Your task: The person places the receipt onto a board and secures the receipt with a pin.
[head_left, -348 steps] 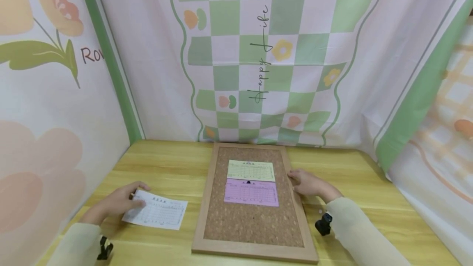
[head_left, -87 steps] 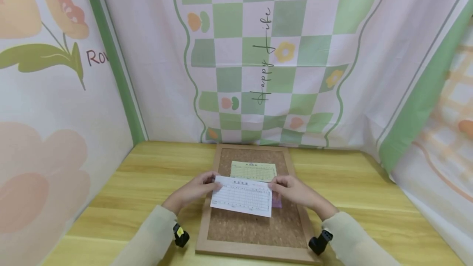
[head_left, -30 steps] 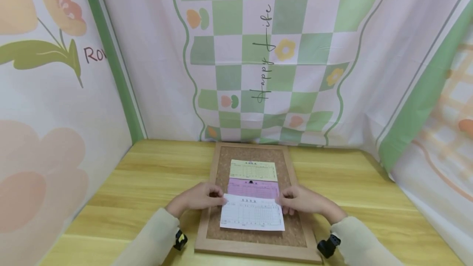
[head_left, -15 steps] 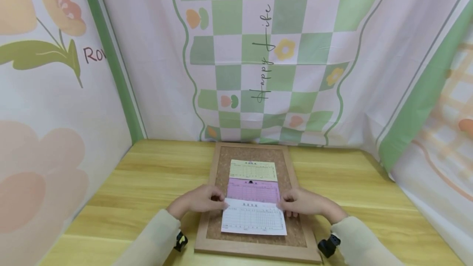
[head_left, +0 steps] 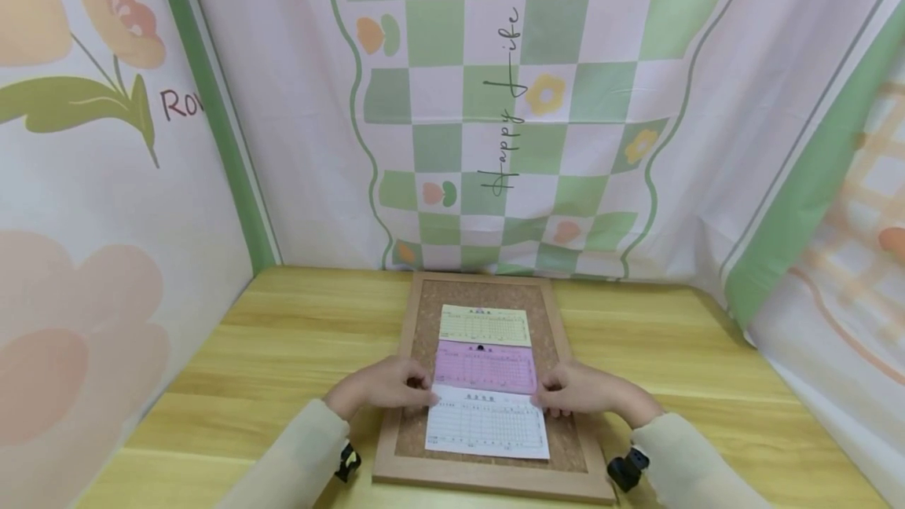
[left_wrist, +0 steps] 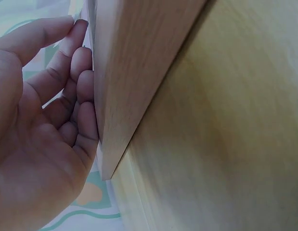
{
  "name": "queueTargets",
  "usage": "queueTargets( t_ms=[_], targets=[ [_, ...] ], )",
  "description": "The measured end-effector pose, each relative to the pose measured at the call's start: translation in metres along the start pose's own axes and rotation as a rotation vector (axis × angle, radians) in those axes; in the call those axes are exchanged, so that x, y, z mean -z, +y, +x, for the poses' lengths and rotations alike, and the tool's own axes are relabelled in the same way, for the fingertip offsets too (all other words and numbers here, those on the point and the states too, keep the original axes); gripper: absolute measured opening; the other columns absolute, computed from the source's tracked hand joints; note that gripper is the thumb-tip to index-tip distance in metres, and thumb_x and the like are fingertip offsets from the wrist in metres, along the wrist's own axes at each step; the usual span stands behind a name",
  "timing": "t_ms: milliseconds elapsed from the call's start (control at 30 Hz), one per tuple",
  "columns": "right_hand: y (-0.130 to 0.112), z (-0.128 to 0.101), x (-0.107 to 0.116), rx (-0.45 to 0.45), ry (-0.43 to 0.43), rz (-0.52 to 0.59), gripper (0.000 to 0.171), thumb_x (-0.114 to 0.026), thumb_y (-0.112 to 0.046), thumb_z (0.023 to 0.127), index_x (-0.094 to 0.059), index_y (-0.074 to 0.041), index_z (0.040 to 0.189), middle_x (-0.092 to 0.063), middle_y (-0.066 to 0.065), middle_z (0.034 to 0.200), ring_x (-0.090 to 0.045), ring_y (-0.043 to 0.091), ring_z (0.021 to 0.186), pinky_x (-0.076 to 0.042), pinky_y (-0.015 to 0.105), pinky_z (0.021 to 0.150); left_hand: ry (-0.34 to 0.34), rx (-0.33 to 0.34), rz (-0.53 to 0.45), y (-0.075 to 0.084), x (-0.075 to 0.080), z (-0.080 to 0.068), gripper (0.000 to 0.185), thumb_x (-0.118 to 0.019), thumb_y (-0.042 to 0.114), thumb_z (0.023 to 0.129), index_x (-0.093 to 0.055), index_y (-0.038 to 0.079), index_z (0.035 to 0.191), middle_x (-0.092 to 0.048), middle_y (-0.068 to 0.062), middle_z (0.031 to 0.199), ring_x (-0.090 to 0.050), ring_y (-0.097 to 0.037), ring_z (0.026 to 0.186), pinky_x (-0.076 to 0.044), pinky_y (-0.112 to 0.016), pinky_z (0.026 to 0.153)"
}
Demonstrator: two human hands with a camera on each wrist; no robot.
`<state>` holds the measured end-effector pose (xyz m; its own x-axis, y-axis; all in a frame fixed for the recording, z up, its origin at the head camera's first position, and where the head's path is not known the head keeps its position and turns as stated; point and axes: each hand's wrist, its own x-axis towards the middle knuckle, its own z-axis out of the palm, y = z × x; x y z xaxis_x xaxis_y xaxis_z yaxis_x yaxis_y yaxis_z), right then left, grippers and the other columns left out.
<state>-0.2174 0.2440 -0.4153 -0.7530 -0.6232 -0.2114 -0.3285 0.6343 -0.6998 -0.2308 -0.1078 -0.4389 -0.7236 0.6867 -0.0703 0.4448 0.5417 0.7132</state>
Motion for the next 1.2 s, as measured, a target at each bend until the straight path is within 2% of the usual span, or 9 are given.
queueTargets(
  t_ms=[200,433,867,1200],
  targets=[
    [-0.0016,-0.0006,-0.0017,-0.023,-0.010,0.010,0.033,-0.061,-0.022,0.100,-0.064,-0.005,0.072,-0.060,-0.001,0.065,-0.048,0.008,0.056,-0.039,0.020,0.049,0.003,-0.013,0.014,0.0005,-0.0012,-0.0004,0.022,-0.070,0.028,0.093,-0.065,0.016,0.076,-0.059,0.008,0.073,-0.051,-0.004,0.060,-0.044,-0.021,0.056],
    [-0.0021,-0.0016,-0.0042,-0.035,-0.002,0.024,0.033,-0.062,-0.021,0.099,-0.063,-0.005,0.071,-0.058,-0.001,0.064,-0.047,0.008,0.055,-0.037,0.020,0.049,0.008,0.008,0.008,0.0008,-0.0030,-0.0002,0.023,-0.071,0.028,0.093,-0.064,0.015,0.075,-0.060,0.008,0.072,-0.051,-0.004,0.060,-0.043,-0.020,0.056],
    [-0.0007,0.0021,-0.0051,-0.070,0.014,-0.042,0.033,-0.060,-0.024,0.100,-0.062,-0.009,0.071,-0.055,-0.005,0.061,-0.045,0.008,0.054,-0.035,0.021,0.049,0.023,0.040,0.021,0.0002,-0.0025,0.0030,0.023,-0.074,0.029,0.091,-0.065,0.017,0.073,-0.059,0.009,0.065,-0.049,-0.004,0.056,-0.041,-0.020,0.054],
    [-0.0022,0.0010,-0.0061,-0.079,0.014,-0.030,0.034,-0.061,-0.025,0.100,-0.061,-0.008,0.071,-0.055,-0.004,0.061,-0.045,0.010,0.054,-0.034,0.022,0.048,0.041,0.051,0.015,0.0029,-0.0031,0.0032,0.024,-0.075,0.029,0.091,-0.065,0.017,0.073,-0.059,0.009,0.065,-0.050,-0.004,0.056,-0.042,-0.020,0.054]
  ],
)
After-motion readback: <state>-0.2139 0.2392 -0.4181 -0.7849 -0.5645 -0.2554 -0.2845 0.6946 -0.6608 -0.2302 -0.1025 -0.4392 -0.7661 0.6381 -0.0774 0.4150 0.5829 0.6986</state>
